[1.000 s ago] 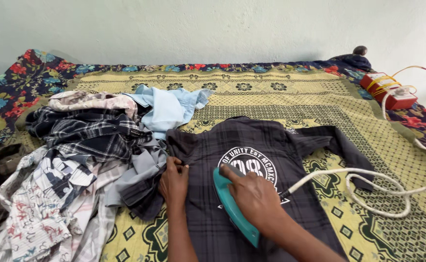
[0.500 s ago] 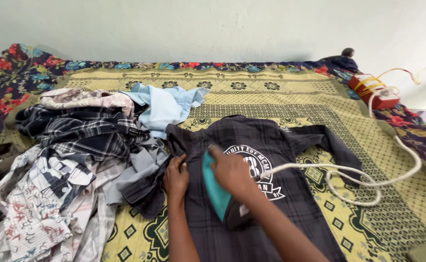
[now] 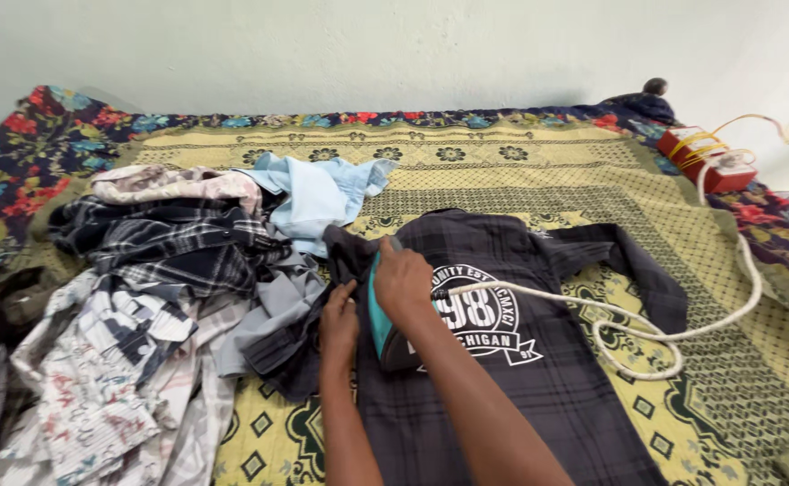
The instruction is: The person irons a dark plaid shirt on a bed, smoothing the fabric and adjusting the garment before moving the iron across the surface. After finishing the first shirt, the person picks up a light-colored patterned shirt, lays it flat, and begins ironing it as well.
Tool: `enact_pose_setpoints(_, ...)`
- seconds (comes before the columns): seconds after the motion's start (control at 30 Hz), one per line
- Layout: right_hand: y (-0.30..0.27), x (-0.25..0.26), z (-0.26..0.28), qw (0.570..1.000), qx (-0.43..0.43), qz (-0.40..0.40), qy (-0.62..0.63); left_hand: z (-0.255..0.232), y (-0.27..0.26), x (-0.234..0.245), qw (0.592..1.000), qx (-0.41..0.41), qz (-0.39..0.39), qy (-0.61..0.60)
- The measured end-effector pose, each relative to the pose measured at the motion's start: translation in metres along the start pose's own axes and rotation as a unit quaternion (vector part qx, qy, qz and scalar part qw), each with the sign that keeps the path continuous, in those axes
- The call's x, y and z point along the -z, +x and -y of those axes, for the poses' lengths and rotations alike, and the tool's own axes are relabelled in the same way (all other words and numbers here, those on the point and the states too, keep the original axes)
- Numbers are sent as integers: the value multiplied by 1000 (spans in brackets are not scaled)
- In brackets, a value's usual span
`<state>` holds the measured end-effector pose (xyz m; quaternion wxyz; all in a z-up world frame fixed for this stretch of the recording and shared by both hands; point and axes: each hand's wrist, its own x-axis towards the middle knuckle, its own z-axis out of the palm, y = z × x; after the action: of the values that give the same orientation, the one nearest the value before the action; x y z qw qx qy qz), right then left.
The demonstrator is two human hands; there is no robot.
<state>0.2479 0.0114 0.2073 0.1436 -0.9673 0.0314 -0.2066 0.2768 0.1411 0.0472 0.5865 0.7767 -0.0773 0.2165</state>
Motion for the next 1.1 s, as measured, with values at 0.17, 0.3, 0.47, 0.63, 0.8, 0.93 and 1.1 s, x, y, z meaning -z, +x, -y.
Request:
enact_pose_setpoints(0.17, -52, 28, 7, 999, 29, 36, -17, 18, 11, -3, 946, 231, 59, -219)
enact_pose_setpoints(0.3, -113, 56, 18, 998, 9, 53, 24, 8, 15, 13, 931, 270, 40, -244)
enact_pose_setpoints(0.47, -91, 39, 16, 998, 6, 56, 10, -9, 10, 16, 918, 273, 7, -288)
enact_pose_setpoints(0.63, -11, 10, 0, 999, 25, 11, -28, -23, 9, 20, 924, 275, -12, -266)
enact_pose_setpoints(0.8, -10, 36, -38, 996, 84, 16, -7, -47, 8, 17, 938, 250, -14, -239)
enact_pose_setpoints(0.93, -69, 82, -73, 993, 77, 82, -37, -74, -2, 20, 960, 204, -7, -194)
enact_pose_setpoints(1.1, -71, 93, -81, 997, 49, 61, -24, -108, -19, 2, 978, 29, -109, 178)
